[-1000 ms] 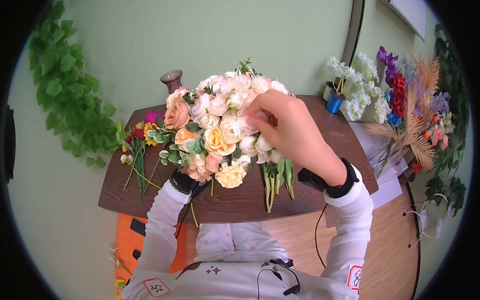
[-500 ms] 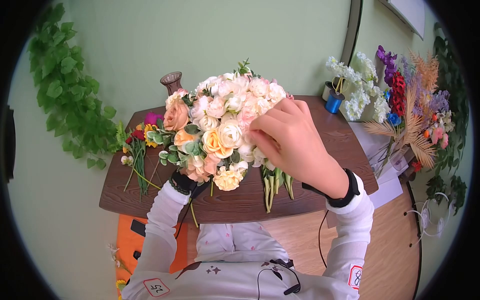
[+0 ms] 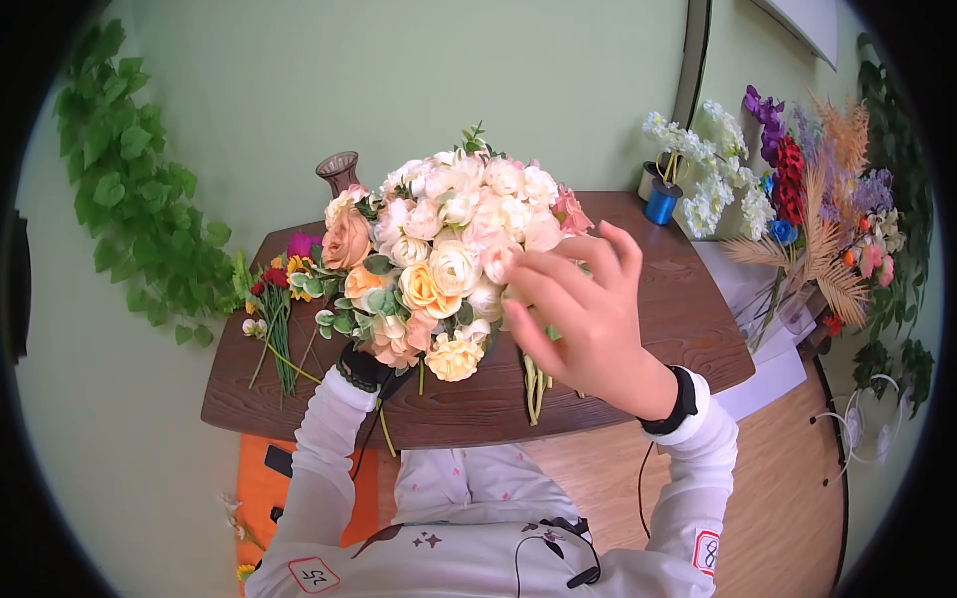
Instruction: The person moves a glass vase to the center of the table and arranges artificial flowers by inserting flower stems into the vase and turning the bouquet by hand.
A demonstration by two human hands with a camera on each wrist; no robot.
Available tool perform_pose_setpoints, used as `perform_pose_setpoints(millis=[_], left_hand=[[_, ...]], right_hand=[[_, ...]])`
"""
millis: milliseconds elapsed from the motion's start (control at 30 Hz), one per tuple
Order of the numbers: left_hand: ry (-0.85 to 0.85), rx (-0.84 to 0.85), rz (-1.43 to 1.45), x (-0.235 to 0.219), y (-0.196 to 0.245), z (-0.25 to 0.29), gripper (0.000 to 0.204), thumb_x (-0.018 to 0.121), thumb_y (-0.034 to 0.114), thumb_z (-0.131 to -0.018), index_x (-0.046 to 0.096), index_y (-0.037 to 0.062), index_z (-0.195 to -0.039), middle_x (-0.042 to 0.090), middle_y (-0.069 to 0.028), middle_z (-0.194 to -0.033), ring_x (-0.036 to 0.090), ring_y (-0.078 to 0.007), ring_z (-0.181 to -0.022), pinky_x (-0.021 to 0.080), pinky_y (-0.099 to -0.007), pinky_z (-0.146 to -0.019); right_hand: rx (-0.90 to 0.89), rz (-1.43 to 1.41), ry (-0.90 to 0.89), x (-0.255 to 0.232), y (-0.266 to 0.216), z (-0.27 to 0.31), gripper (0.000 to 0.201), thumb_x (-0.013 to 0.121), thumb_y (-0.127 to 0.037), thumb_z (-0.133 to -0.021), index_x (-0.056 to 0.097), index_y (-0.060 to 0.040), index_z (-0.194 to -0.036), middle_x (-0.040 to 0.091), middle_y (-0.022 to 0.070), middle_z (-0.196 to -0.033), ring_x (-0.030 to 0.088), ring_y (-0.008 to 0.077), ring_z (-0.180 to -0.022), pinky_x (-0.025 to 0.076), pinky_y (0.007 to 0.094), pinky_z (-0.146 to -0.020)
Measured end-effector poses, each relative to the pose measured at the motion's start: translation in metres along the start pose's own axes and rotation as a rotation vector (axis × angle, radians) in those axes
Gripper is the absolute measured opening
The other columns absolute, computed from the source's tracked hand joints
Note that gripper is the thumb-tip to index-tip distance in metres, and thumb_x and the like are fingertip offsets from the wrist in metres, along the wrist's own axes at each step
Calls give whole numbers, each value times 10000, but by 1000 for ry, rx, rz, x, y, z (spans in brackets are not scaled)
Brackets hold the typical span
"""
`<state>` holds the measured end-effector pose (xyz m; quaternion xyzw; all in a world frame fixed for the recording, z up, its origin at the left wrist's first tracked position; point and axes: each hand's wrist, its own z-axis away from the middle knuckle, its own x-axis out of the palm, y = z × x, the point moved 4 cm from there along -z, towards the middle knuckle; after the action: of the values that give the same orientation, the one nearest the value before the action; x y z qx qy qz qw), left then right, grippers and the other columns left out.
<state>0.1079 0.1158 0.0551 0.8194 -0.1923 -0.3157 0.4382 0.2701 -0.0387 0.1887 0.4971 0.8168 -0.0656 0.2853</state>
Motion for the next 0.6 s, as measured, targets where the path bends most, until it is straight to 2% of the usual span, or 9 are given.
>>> perform_pose_setpoints(millis=[33, 167, 233, 267, 467, 533, 600], left_hand=[[2, 1, 2, 1, 1, -3, 385, 481, 174, -867, 387, 37, -1215, 460, -87, -1188, 455, -183, -1076, 375, -304, -906], [13, 4, 14, 4, 1, -2, 385, 480, 175, -869, 386, 37, -1216, 459, -87, -1189, 453, -183, -1078, 374, -304, -909], [19, 5, 21, 2, 2, -5, 385, 479, 176, -869, 386, 38, -1216, 458, -87, -1190, 453, -182, -1079, 373, -304, -910], [23, 6, 24, 3, 2, -5, 385, 479, 176, -870, 386, 38, -1216, 458, -86, -1191, 452, -182, -1080, 373, -304, -910], [50, 3, 41, 2, 1, 5, 385, 477, 178, -871, 385, 38, -1217, 456, -86, -1194, 451, -181, -1083, 371, -304, -914], [50, 0, 49, 4, 0, 5, 385, 476, 179, -872, 385, 38, -1218, 456, -85, -1195, 450, -181, -1084, 370, -303, -915], [51, -1, 55, 4, 0, 4, 384, 475, 180, -873, 384, 38, -1218, 455, -85, -1195, 449, -181, -1086, 369, -303, -916]], right_hand=[[35, -8, 12, 0, 4, 4, 263, 619, -137, -692, 602, -60, -943, 585, 60, -1003, 510, 231, -934, 243, 439, -932], [105, -115, 74, 6, 2, 8, 343, 611, -142, -697, 582, -56, -1028, 552, 90, -1096, 493, 253, -1005, 227, 436, -948], [126, -88, -40, 18, 1, 13, 400, 604, -146, -703, 555, -55, -1090, 525, 105, -1152, 469, 269, -1064, 227, 445, -949], [125, -88, -40, 20, 0, 14, 400, 604, -146, -703, 555, -55, -1090, 525, 105, -1152, 469, 269, -1064, 227, 445, -949], [103, -34, 19, 15, 2, 5, 384, 658, -171, -679, 566, -60, -1035, 580, 58, -1007, 496, 244, -965, 265, 451, -911], [131, -3, 53, 15, 4, -1, 337, 686, -147, -658, 584, -78, -972, 590, 26, -910, 498, 232, -896, 294, 442, -877], [129, 0, 58, 14, 2, -10, 304, 685, -127, -657, 590, -84, -942, 592, 16, -888, 500, 224, -873, 303, 438, -867]])
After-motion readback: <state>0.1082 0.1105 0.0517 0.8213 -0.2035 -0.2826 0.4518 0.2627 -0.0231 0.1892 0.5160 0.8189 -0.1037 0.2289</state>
